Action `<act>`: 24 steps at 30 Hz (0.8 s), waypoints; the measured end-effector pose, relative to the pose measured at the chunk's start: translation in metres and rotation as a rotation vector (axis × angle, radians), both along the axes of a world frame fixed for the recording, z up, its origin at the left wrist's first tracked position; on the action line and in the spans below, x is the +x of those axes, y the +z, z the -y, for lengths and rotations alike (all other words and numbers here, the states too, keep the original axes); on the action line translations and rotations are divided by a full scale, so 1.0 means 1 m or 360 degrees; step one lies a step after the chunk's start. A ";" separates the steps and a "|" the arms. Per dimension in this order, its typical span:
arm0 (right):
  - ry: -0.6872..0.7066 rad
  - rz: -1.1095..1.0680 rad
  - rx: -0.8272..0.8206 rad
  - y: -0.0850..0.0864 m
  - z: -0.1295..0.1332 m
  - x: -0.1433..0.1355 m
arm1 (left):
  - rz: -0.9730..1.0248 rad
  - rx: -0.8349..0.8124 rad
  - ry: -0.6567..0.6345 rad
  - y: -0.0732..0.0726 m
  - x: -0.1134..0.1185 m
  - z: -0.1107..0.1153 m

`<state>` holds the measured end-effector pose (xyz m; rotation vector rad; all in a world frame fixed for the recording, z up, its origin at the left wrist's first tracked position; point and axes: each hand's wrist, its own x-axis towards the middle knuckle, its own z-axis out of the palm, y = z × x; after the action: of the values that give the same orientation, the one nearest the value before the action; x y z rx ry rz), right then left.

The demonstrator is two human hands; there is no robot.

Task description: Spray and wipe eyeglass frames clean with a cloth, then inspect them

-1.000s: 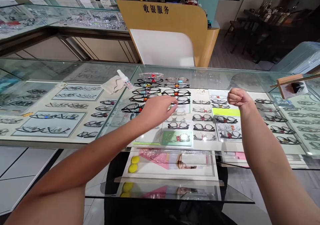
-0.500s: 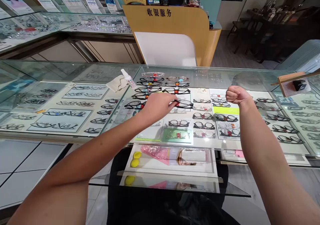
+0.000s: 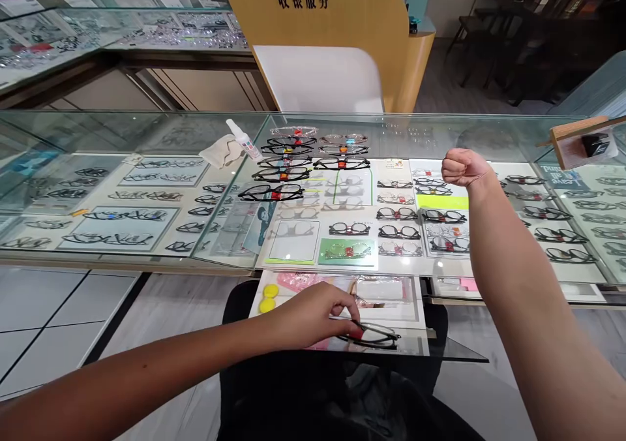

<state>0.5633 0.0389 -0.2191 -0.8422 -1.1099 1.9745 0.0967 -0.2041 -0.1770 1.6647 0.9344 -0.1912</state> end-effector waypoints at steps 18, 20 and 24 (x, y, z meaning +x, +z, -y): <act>0.0163 -0.0162 -0.0103 -0.008 -0.009 0.007 | 0.0031 0.1625 0.0269 -0.166 0.038 -0.136; 0.0136 -0.0165 -0.0095 -0.008 -0.009 0.006 | -0.0002 0.1671 0.0269 -0.168 0.041 -0.153; 0.0129 -0.0191 -0.0052 -0.004 -0.006 0.000 | -0.0227 0.1666 0.0227 -0.176 0.042 -0.186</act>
<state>0.5629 0.0448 -0.2236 -0.6957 -1.0596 2.0863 0.1389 -0.0177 -0.3533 2.5321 1.3787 0.3493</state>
